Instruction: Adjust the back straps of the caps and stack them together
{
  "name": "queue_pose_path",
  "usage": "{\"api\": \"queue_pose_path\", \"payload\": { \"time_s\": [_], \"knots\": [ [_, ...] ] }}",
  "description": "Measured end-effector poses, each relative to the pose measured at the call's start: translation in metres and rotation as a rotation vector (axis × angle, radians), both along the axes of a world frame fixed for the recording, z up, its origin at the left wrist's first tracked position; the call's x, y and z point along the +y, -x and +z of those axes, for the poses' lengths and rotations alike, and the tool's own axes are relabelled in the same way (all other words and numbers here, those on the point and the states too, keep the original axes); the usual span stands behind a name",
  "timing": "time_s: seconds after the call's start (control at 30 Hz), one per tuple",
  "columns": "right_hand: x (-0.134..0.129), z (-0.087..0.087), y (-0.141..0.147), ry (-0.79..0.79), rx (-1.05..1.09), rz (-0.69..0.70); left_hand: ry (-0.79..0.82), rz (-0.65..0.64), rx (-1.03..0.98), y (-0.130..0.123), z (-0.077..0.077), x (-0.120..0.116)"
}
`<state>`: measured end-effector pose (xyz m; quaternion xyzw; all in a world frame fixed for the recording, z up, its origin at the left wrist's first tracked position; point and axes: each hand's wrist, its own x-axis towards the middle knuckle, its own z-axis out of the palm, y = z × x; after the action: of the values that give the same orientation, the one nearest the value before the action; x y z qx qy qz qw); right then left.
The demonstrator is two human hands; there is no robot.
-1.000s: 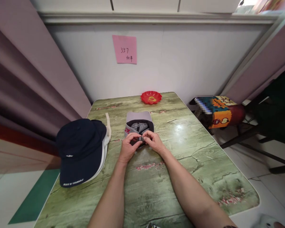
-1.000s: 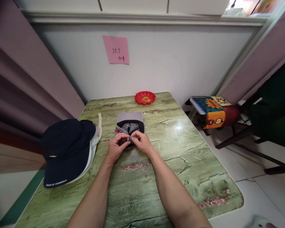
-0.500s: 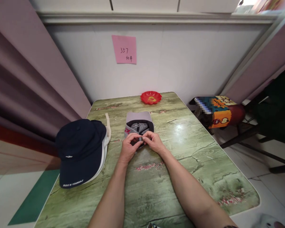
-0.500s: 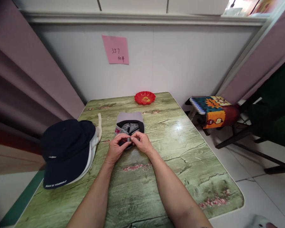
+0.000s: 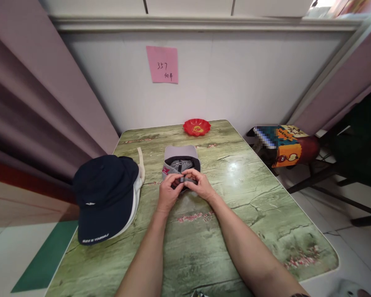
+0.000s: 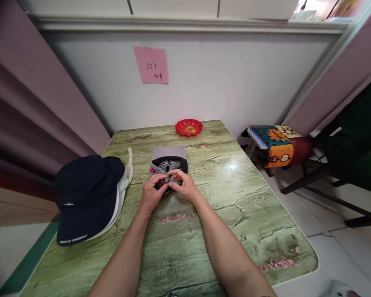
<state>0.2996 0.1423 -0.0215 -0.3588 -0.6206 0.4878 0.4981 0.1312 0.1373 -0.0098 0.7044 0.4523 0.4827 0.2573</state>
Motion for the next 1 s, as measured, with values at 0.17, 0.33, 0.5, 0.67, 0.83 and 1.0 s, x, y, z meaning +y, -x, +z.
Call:
{"api": "queue_pose_path", "payload": {
  "time_s": [0.17,0.33,0.5,0.67,0.83,1.0],
  "knots": [
    [0.002,-0.002,-0.001,-0.083,-0.082,-0.055,0.08,0.046,-0.067,-0.004,-0.004,0.001],
    [0.005,-0.005,0.0,-0.148,-0.142,-0.13,0.123,-0.023,-0.162,-0.003,-0.003,0.0],
    [0.004,-0.004,0.0,-0.123,-0.133,-0.163,0.372,0.095,-0.361,-0.001,0.001,-0.001],
    [0.004,-0.002,0.0,-0.099,-0.115,-0.136,0.543,0.047,-0.353,-0.002,0.009,-0.002],
    [0.004,-0.001,0.0,-0.083,-0.094,-0.102,0.618,-0.005,-0.463,-0.003,0.01,-0.003],
    [0.001,0.002,0.003,-0.146,-0.157,-0.167,0.572,0.001,-0.472,-0.004,0.009,-0.004]
  ]
}}
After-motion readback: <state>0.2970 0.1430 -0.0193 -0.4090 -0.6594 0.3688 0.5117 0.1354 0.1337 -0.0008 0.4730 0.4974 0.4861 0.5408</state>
